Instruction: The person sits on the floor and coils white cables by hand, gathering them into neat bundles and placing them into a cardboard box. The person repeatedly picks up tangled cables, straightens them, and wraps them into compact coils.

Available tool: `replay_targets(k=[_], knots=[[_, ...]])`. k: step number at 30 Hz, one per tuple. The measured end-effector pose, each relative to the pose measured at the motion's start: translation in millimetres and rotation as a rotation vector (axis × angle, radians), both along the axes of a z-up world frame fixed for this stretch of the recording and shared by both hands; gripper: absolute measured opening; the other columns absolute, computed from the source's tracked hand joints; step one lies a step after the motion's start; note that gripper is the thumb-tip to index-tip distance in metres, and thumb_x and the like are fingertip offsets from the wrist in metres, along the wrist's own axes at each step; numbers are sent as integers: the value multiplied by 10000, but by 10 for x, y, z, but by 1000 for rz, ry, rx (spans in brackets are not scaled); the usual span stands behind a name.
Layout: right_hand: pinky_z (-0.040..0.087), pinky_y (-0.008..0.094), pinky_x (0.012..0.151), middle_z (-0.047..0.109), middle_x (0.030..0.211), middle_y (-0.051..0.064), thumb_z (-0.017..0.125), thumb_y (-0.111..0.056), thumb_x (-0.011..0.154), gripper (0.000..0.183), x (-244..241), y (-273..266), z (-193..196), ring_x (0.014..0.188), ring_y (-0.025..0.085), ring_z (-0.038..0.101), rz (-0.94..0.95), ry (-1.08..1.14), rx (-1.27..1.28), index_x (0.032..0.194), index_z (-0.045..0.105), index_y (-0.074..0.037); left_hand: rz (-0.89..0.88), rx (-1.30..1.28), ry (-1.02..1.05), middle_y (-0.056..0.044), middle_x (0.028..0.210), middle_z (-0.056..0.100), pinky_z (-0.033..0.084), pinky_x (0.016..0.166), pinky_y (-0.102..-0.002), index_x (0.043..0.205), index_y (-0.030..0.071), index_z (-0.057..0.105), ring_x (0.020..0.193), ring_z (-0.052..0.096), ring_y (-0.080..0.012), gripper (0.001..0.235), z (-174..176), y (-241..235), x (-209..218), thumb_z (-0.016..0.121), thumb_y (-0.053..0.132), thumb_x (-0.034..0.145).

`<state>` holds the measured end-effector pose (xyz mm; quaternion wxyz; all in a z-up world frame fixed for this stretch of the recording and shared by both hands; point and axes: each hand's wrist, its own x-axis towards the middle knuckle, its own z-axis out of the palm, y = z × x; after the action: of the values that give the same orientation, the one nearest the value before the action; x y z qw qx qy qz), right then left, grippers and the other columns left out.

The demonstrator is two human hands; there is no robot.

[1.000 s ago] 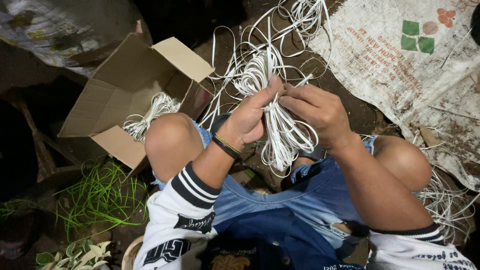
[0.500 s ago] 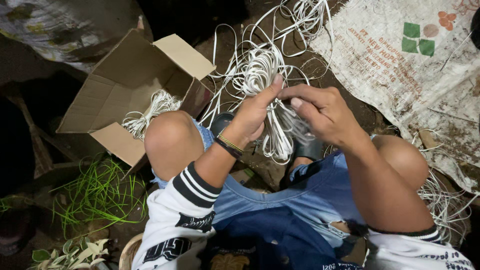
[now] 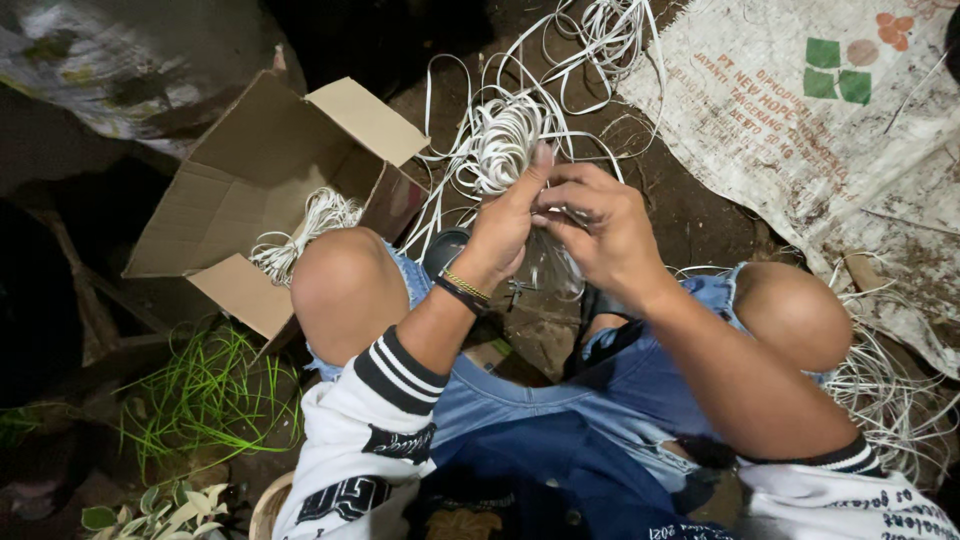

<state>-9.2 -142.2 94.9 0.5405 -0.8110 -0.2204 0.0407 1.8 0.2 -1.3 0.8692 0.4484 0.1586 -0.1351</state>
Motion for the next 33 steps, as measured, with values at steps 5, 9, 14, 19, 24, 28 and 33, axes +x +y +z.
replay_targets(k=[5,9,14,19,24,28,33], knots=[[512,440,1055,635,1262,153,755,27,846,205,-153,-109,335,1256,357,618,24,-387,11,1024,709,-62,199,-11,-279,-105,1523,519,375,1169,-316,1484,-18,498,1374,494,-160,740,-38,160,197,697,480,975],[432,521,1128,731,1053,90,678,25,820,199,-315,-255,604,1219,374,657,325,-357,183,1002,661,-53,320,-13,-198,-185,1526,519,362,1198,-378,1468,-54,486,1396,496,-233,726,-74,437,386,680,452,984],[487,560,1148,727,985,121,630,40,967,153,-564,-283,568,1067,314,736,550,-58,501,1098,614,-37,509,-91,-197,-70,1131,636,513,909,-365,1235,21,649,981,577,-172,455,-47,602,486,742,385,977],[579,391,847,701,966,112,599,22,1028,107,-730,-287,362,882,190,681,424,267,580,1121,591,-29,569,-63,-314,-27,864,598,528,747,-335,931,52,645,789,580,-137,368,141,678,499,717,411,975],[509,267,697,663,943,95,668,-88,967,189,-467,-173,130,800,109,609,47,196,60,1124,604,-4,535,82,-396,-24,853,585,494,788,-308,908,73,618,818,560,-136,347,262,576,427,655,400,1017],[532,235,854,687,1049,46,554,-149,1050,212,-237,55,-89,968,91,640,73,454,406,1209,596,-14,436,213,-515,-17,867,555,446,846,-293,924,77,583,861,519,-129,316,245,420,334,596,344,1092],[503,241,673,657,849,26,653,-146,1009,161,-267,354,-244,761,100,643,139,601,407,1072,572,-21,287,295,-602,-3,893,538,455,895,-287,965,82,535,901,526,-124,275,164,362,294,529,303,1128]])
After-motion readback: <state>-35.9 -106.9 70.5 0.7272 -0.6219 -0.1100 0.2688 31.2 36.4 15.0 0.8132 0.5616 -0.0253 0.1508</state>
